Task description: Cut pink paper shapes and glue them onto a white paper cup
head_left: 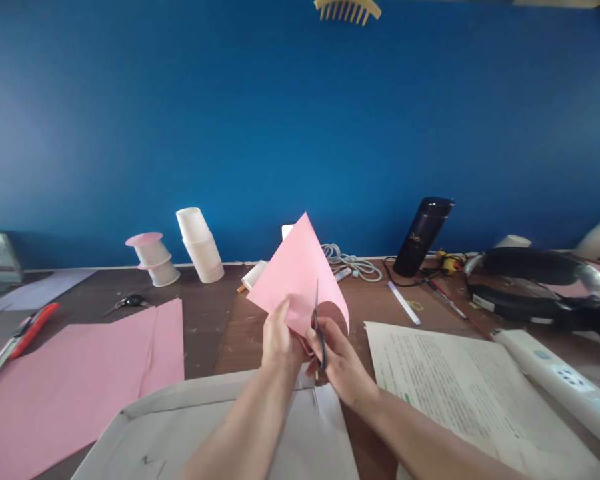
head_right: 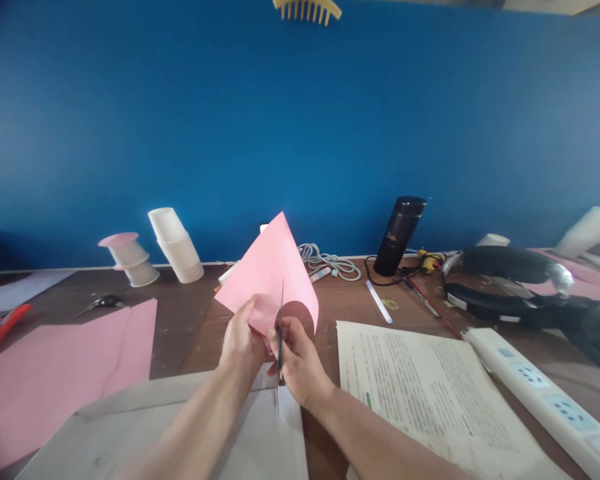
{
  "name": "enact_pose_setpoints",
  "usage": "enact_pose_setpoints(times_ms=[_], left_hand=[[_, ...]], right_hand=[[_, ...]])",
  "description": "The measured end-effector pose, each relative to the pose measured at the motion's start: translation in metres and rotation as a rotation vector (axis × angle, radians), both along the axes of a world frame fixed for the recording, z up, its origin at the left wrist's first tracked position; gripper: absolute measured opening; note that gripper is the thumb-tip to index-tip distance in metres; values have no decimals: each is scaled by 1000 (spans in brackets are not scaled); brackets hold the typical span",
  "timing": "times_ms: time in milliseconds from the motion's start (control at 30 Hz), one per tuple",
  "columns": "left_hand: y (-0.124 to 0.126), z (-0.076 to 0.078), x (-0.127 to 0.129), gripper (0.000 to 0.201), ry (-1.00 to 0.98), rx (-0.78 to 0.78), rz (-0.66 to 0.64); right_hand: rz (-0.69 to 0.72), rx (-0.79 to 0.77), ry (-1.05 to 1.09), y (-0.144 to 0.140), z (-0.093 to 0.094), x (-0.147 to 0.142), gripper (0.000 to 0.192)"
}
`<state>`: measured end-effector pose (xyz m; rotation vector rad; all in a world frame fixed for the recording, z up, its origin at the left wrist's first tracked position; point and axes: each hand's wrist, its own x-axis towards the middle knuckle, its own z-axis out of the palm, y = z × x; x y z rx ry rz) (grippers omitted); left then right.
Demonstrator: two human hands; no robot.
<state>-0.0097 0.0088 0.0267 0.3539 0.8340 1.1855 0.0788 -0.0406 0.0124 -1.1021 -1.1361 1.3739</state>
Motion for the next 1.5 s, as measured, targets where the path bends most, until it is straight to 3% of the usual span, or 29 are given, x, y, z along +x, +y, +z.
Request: enact_pose_setpoints(times_ms=[300, 833, 1500], left_hand=[[1, -1, 1, 32, 31, -31, 46], [0, -2, 0, 34, 68, -91, -11], [2, -4, 1, 29, 71, -166, 24]], right_hand=[[-16, 6, 2, 0, -3, 0, 39], [-11, -5, -38, 0, 1, 0, 34], [-45, 79, -63, 7, -20, 1, 29]])
